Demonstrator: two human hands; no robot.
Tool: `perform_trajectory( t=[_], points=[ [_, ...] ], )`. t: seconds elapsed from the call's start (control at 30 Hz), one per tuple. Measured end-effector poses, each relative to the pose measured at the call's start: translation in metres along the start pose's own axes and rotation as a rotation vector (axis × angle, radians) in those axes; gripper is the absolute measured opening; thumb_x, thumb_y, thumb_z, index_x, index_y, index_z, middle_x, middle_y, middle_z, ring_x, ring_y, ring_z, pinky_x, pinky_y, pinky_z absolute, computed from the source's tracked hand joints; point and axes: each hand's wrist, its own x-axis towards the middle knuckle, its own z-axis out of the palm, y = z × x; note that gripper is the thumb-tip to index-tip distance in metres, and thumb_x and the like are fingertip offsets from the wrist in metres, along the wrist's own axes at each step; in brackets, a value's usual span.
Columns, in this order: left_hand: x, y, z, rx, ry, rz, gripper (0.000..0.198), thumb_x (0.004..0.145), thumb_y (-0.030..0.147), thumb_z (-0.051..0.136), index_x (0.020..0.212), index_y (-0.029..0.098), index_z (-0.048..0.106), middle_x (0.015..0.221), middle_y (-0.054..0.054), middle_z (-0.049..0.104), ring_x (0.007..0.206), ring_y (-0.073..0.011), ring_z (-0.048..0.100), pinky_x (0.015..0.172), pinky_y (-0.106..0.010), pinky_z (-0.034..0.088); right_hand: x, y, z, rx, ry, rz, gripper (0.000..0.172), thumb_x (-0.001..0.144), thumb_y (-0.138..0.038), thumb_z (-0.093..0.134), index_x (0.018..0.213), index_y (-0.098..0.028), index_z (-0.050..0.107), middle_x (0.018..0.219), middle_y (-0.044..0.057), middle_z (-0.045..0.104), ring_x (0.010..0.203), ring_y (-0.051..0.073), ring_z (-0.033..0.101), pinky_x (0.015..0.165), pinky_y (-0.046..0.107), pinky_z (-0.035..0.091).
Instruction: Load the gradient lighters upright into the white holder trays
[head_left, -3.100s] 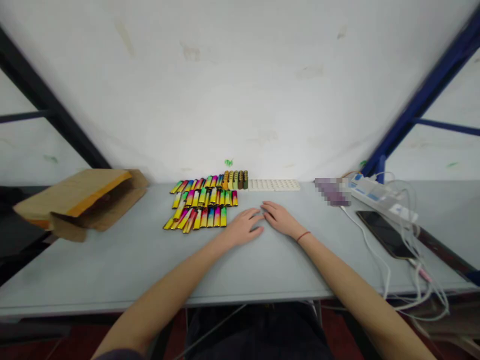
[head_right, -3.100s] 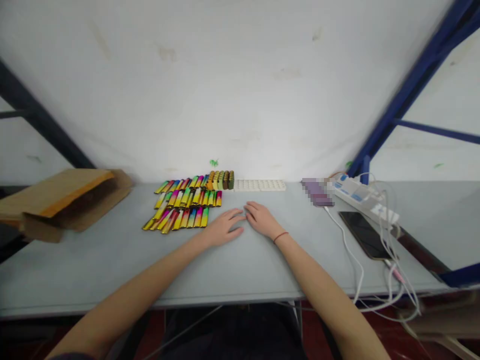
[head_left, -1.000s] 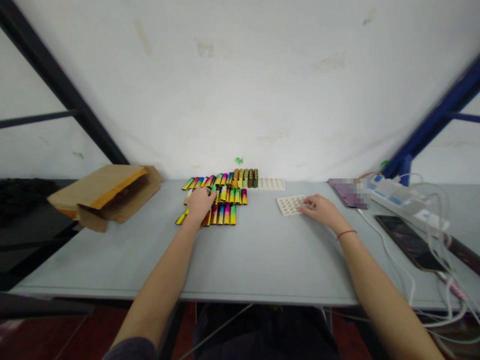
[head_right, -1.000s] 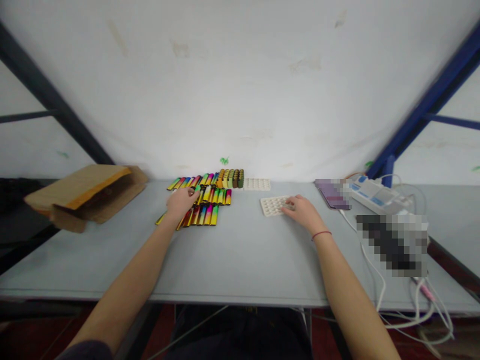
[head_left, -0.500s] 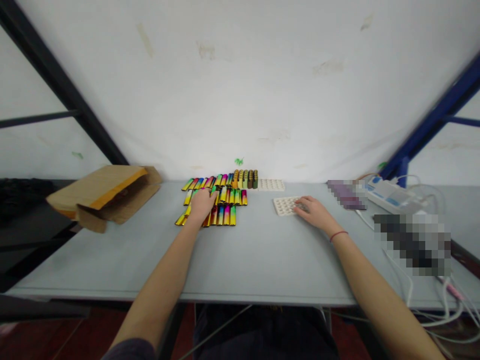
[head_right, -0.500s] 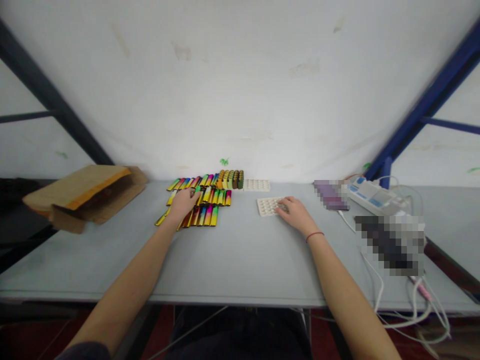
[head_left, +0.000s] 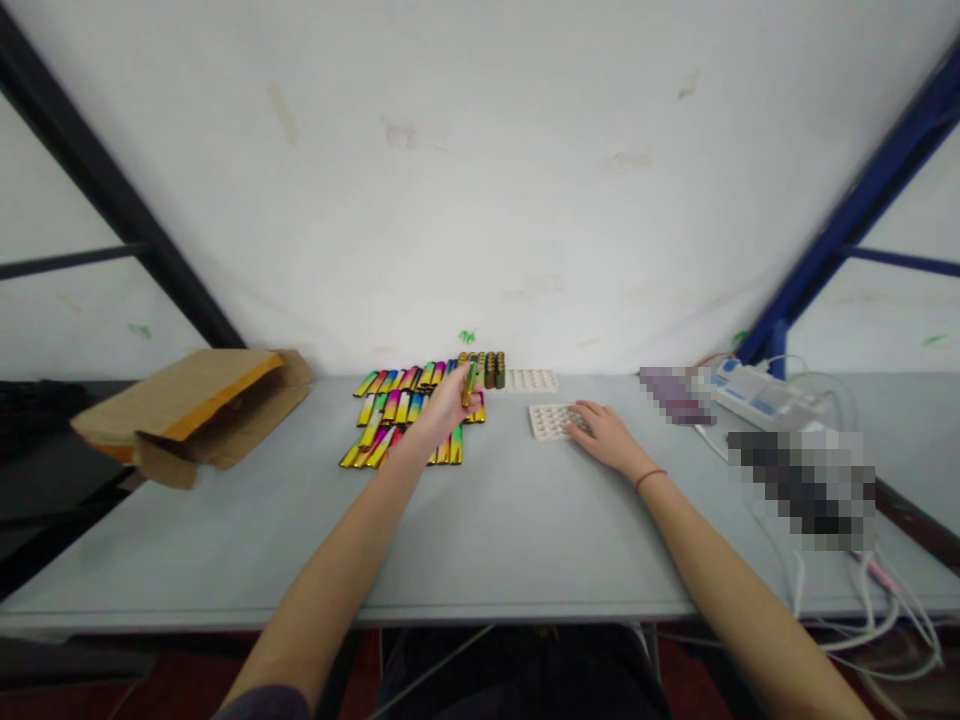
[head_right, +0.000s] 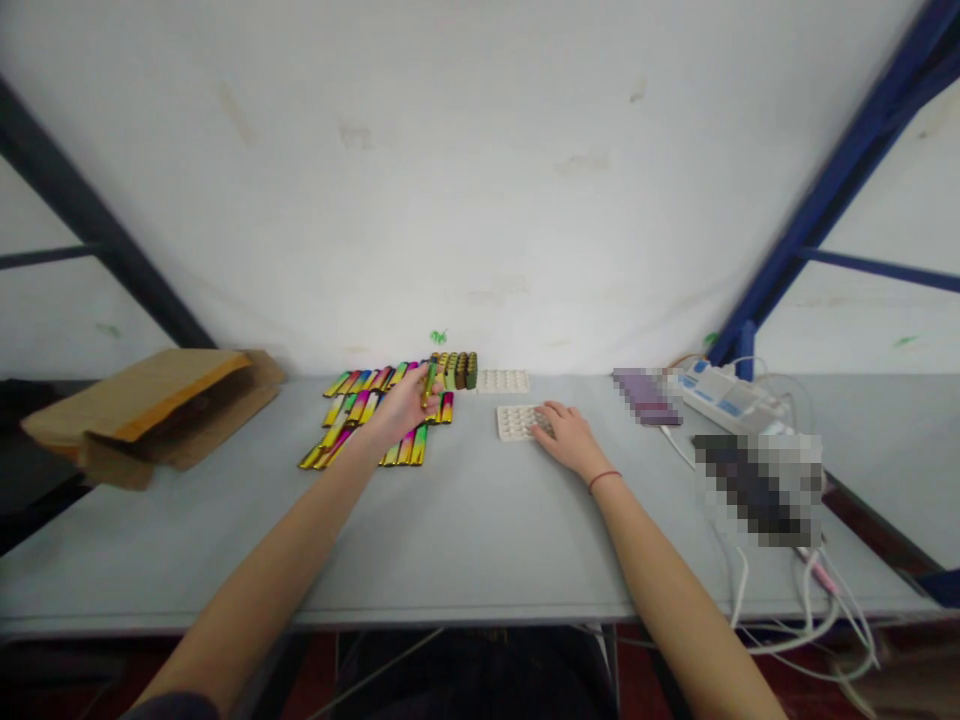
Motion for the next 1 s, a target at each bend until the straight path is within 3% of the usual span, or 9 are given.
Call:
perform_trajectory(
  t=[0.13, 0.23, 0.3, 0.43, 0.53, 1.0],
  points=[
    [-0.018, -0.019, 0.027, -0.044, -0.102, 0.041, 0.034, 0.084, 0.048, 0.066, 0.096, 0.021, 0.050, 0.061, 0.010, 0.040, 0.041, -0.0027, 0.030, 0.044, -0.015, 0.027, 0.000, 0.000, 0.001, -0.006, -0.003, 0.004, 0.043, 0.098, -0.041, 0.044, 0.132, -0.018, 0.059, 0.140, 0.015, 0.058, 0.127, 0.027, 0.053, 0.105, 0.043, 0.042],
    [-0.028, -0.031, 0.029, -0.077, -0.160, 0.014, 0.036, 0.084, 0.050, 0.065, 0.100, 0.022, 0.050, 0.062, 0.009, 0.044, 0.043, -0.0040, 0.034, 0.045, -0.015, 0.030, 0.000, 0.002, 0.001, -0.009, -0.009, -0.005, 0.043, 0.098, -0.042, 0.044, 0.131, -0.019, 0.060, 0.139, 0.015, 0.058, 0.127, 0.027, 0.054, 0.105, 0.043, 0.042],
    [-0.030, -0.035, 0.026, -0.117, -0.173, -0.060, 0.033, 0.085, 0.052, 0.059, 0.091, 0.021, 0.050, 0.058, 0.009, 0.040, 0.041, -0.0049, 0.032, 0.042, -0.016, 0.027, 0.000, 0.002, 0.001, -0.009, -0.015, -0.013, 0.043, 0.099, -0.042, 0.043, 0.131, -0.019, 0.060, 0.139, 0.015, 0.057, 0.127, 0.028, 0.053, 0.104, 0.044, 0.042],
    [-0.028, -0.038, 0.023, -0.149, -0.121, -0.135, 0.050, 0.088, 0.064, 0.037, 0.064, 0.020, 0.039, 0.049, 0.008, 0.028, 0.036, -0.0048, 0.023, 0.038, -0.017, 0.019, 0.000, 0.004, 0.000, -0.008, -0.021, -0.012, 0.043, 0.098, -0.041, 0.042, 0.131, -0.019, 0.060, 0.140, 0.016, 0.057, 0.128, 0.028, 0.053, 0.104, 0.044, 0.042],
    [-0.027, -0.042, 0.024, -0.141, -0.080, -0.130, 0.050, 0.089, 0.057, 0.032, 0.056, 0.021, 0.035, 0.046, 0.008, 0.024, 0.035, -0.0047, 0.018, 0.037, -0.018, 0.015, 0.000, 0.004, -0.001, -0.009, -0.028, -0.020, 0.043, 0.098, -0.041, 0.042, 0.130, -0.018, 0.060, 0.139, 0.016, 0.058, 0.127, 0.029, 0.053, 0.104, 0.044, 0.043],
    [-0.033, -0.055, 0.030, -0.175, 0.009, -0.086, 0.038, 0.086, 0.042, 0.036, 0.055, 0.021, 0.034, 0.046, 0.008, 0.019, 0.036, -0.0050, 0.011, 0.037, -0.017, 0.010, 0.000, 0.007, 0.001, -0.020, -0.024, -0.022, 0.043, 0.099, -0.042, 0.041, 0.129, -0.020, 0.061, 0.138, 0.014, 0.058, 0.126, 0.028, 0.054, 0.104, 0.044, 0.043]
  ],
)
